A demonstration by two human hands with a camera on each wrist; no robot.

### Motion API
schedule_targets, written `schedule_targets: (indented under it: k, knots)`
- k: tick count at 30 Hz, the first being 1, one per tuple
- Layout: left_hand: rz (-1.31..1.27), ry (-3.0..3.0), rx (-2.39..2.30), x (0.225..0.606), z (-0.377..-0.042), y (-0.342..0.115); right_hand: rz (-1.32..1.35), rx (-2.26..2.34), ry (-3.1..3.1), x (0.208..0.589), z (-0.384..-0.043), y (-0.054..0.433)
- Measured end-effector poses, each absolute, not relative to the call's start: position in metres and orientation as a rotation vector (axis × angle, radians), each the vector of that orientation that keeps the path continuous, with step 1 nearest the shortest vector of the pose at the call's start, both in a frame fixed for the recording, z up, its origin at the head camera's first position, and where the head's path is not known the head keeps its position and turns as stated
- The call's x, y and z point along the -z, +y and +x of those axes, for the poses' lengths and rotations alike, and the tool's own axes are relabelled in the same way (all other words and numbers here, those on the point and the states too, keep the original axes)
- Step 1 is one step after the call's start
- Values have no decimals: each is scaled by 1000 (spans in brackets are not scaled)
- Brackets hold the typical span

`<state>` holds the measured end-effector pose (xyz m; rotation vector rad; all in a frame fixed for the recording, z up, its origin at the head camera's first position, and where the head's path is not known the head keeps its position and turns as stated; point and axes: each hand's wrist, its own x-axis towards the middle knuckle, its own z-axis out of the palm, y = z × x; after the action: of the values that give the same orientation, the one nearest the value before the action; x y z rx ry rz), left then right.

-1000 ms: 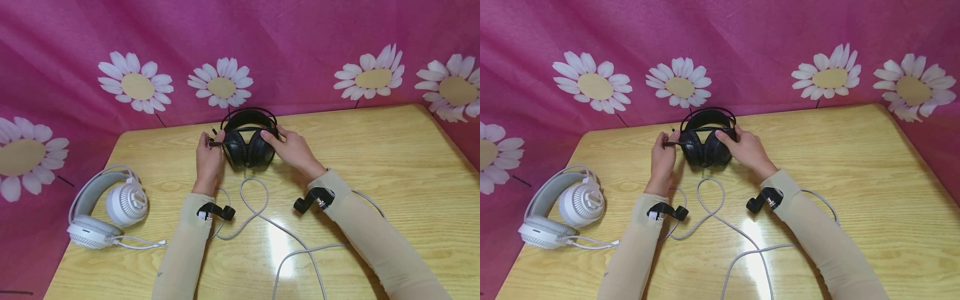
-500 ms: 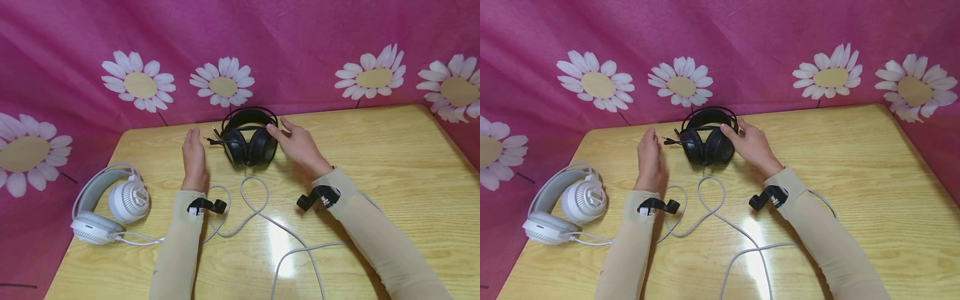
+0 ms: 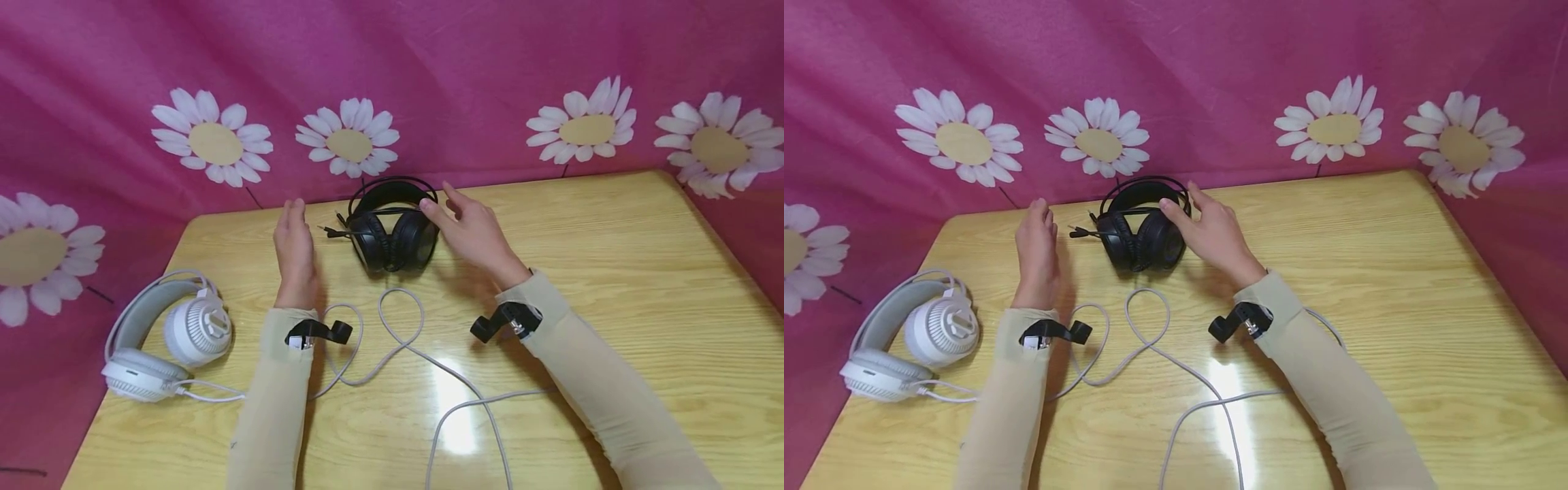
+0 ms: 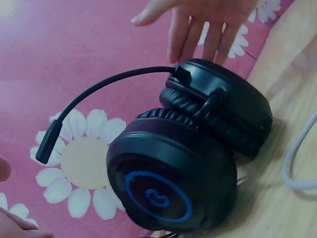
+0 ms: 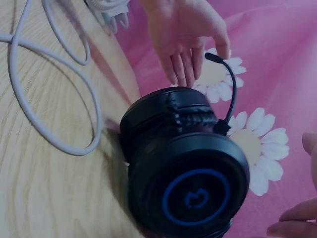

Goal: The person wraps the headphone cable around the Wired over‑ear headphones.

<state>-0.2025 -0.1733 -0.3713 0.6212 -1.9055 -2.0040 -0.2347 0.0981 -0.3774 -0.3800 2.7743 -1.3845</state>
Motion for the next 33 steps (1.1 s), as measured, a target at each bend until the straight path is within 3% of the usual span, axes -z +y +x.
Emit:
schedule_targets:
  k: [20, 28, 33]
  knots:
    - [510, -2491, 1384, 322, -180, -212, -500, 1451, 2759, 356, -211, 87]
    - [343, -2753, 985, 302, -168, -243, -619, 1452, 2802, 352, -199, 81]
    - [416, -2936, 807, 291, -160, -269, -692, 1468, 2776, 349, -189, 77]
